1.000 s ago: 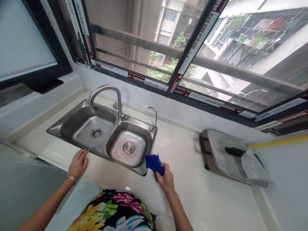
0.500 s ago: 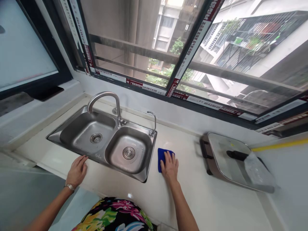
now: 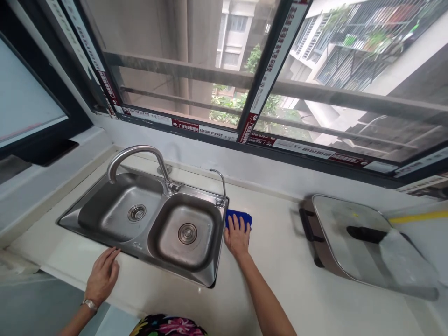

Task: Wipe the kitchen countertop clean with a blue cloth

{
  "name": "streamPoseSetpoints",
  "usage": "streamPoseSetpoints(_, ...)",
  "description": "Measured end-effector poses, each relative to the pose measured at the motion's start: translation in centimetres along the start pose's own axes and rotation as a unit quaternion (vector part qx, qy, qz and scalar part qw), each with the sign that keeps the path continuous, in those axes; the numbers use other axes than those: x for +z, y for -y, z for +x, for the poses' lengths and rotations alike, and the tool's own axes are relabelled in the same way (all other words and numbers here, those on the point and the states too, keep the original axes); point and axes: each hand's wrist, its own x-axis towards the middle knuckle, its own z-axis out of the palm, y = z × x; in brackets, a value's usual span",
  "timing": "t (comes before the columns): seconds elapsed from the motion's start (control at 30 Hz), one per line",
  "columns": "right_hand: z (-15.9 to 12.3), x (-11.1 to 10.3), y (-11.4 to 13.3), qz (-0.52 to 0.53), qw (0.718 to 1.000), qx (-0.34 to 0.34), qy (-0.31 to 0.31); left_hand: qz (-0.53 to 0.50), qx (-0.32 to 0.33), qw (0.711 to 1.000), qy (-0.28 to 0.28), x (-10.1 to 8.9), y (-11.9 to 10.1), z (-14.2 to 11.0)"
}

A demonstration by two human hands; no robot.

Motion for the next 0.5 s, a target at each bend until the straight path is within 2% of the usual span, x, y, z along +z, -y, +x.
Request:
streamPoseSetpoints(0.17,6.2,2.3,-1.4,0.013,1.0,0.001,0.012,0.006,-0.021,1.0,0.017,-0.5,-0.3,0.0)
streamPoseSetpoints(0.3,10.3,3.3,-2.6,-0.007,0.999,-0.006,0.031,0.004,-0.039,0.999,0.029,-0.7,-0.6,0.0)
streamPoseSetpoints(0.4,11.9,3.3,-2.6,-0.014,0.999,-0.001,0.041,0.005,-0.044,0.999,0.028,-0.9,-0.7,0.0)
streamPoseSetpoints(0.5,11.6,3.0,-2.1,-0.024,0.999,0.0,0.037,0.007,-0.041,0.999,0.026,-0.9,-0.7,0.1)
